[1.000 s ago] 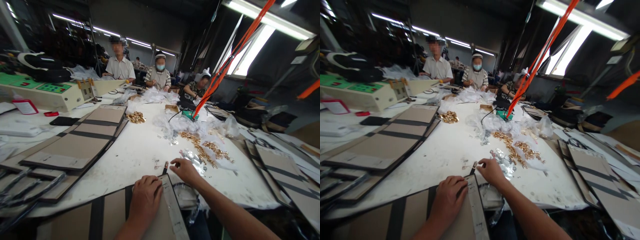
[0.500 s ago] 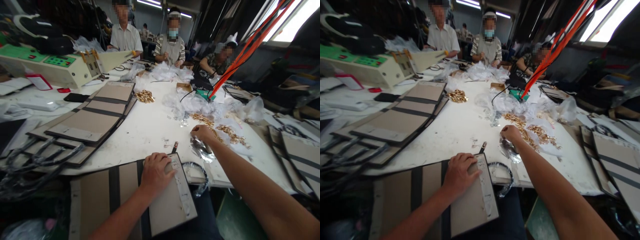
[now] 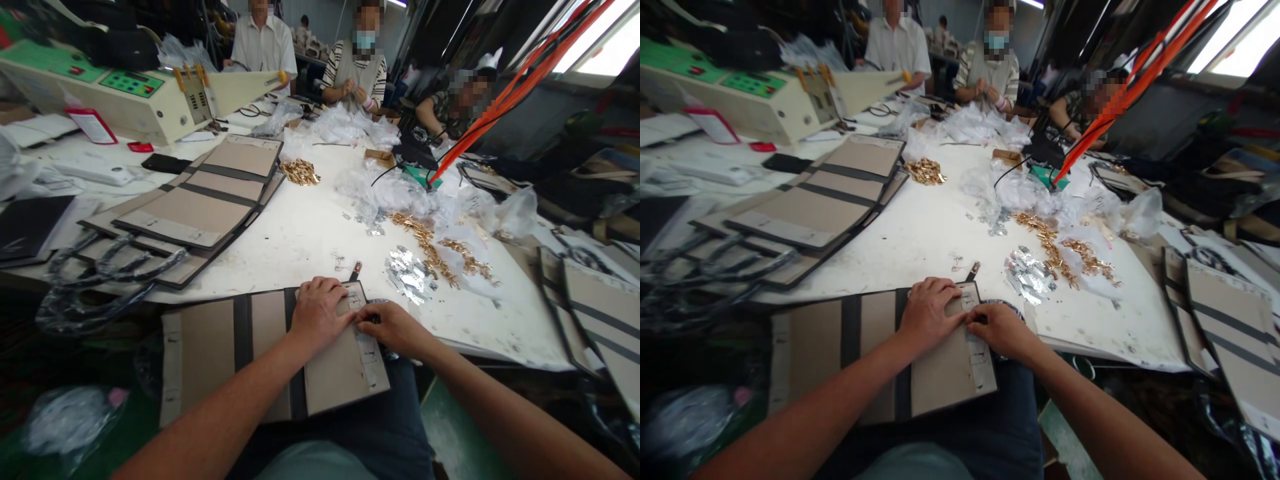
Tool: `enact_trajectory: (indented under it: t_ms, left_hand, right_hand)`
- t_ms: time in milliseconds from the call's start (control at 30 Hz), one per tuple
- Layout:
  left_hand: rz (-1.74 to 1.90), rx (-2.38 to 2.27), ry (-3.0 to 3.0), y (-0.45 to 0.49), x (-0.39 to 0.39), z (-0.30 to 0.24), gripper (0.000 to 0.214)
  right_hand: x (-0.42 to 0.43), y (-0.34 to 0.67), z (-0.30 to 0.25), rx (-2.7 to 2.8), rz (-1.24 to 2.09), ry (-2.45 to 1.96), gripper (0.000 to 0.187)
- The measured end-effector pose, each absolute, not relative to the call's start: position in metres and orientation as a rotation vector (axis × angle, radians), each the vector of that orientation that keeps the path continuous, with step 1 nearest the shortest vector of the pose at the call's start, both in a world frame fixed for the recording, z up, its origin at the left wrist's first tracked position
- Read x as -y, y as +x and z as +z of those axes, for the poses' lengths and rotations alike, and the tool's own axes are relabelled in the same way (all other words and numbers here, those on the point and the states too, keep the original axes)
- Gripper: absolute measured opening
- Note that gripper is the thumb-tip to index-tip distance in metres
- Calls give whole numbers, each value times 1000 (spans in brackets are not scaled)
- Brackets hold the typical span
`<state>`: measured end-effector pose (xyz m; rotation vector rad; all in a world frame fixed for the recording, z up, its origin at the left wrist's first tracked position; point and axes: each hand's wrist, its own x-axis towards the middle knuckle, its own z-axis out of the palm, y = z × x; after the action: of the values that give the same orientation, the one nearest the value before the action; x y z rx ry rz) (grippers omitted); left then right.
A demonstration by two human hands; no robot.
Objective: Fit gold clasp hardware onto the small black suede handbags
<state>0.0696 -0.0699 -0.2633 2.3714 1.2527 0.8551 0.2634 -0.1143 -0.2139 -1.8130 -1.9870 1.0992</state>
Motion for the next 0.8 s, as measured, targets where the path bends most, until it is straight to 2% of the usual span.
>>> enact_trajectory:
  t_ms: [433, 667, 800]
  left_hand:
    - [856, -1230, 2363, 66, 70, -262, 33]
    - [837, -1225, 2343, 65, 67, -262, 22]
    - [815, -1218, 2354, 64, 60, -258, 15]
  right_hand:
    - [115, 260, -222, 2159, 721, -1904, 11]
    - [119, 268, -220, 2137, 833, -1778, 18]
    - [115, 272, -197, 1777, 862, -1779, 19]
